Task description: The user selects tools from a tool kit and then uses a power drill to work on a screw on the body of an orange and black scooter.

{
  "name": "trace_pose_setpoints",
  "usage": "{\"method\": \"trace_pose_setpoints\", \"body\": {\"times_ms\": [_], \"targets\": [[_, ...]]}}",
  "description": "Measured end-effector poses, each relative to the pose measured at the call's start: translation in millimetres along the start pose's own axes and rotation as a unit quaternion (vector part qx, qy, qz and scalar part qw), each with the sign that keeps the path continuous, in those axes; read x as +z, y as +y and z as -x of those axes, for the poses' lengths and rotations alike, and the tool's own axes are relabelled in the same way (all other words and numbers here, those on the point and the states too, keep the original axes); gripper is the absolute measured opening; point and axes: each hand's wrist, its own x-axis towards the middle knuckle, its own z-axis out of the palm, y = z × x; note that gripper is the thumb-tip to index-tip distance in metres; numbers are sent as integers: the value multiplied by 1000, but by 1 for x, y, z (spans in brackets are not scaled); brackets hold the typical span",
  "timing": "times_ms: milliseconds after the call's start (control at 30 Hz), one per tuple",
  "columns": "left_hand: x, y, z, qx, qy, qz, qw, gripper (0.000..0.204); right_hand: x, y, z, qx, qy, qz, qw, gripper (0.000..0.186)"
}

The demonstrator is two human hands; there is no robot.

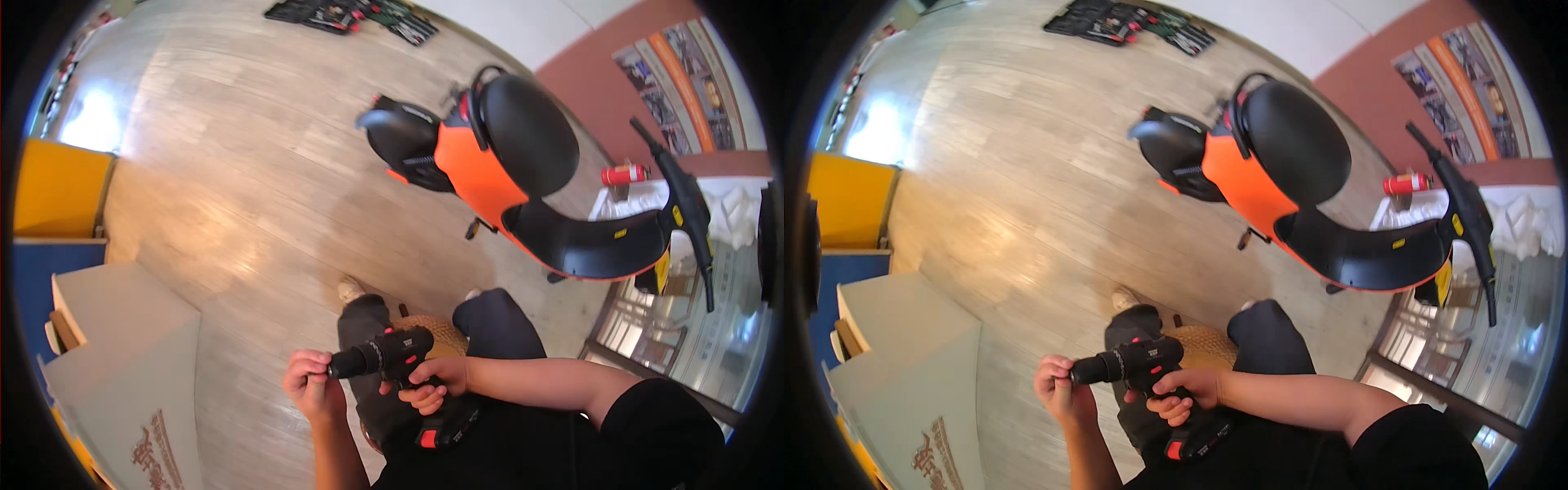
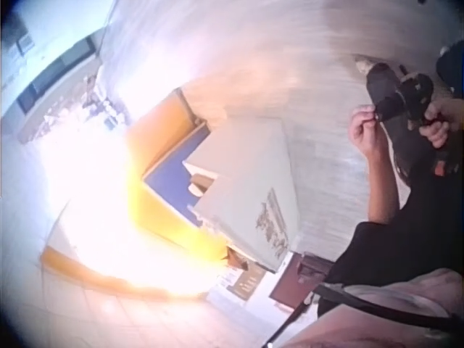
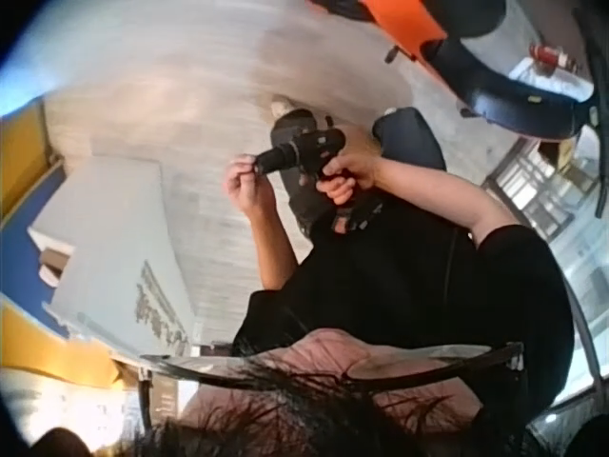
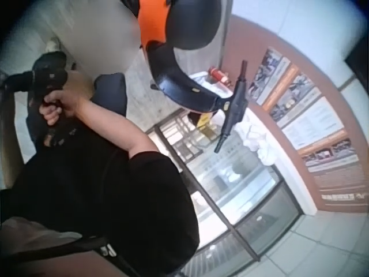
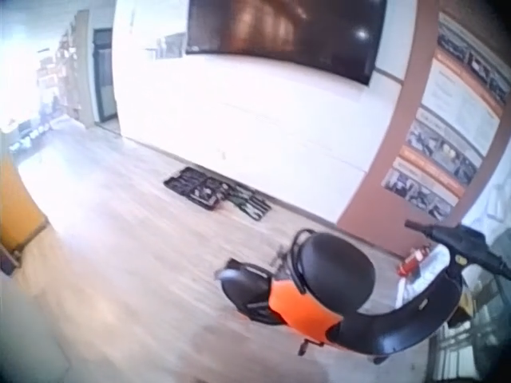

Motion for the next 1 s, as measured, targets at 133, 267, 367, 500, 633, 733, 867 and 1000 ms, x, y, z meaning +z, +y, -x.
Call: {"method": "trace_pose_setpoints", "body": {"times_ms": [133, 267, 367, 500, 633, 733, 867, 1000], "targets": [[-16, 109, -5, 90, 27, -52, 994, 29, 74, 6, -56, 73, -32, 43, 996, 43], [-22, 212, -34, 147, 81, -77, 983, 27, 153, 0, -125, 97, -41, 135, 985, 43], [-27, 264, -63, 189, 86, -96, 973, 26, 205, -10, -153, 102, -32, 189, 976, 44], [-11, 300, -115, 204, 39, -199, 958, 18, 255, -42, -161, 48, -18, 256, 965, 47], [18, 299, -186, 112, 51, -179, 976, 18, 294, -91, -157, -73, 38, 345, 935, 43], [40, 286, -252, 59, 25, -146, 987, 22, 323, -136, -152, -144, 74, 387, 908, 34], [69, 271, -349, 18, -14, -56, 998, 23, 340, -211, -161, -232, 98, 479, 841, 18], [109, 272, -442, -47, -13, 57, 997, 24, 382, -285, -180, -261, 106, 504, 817, 24]]}}
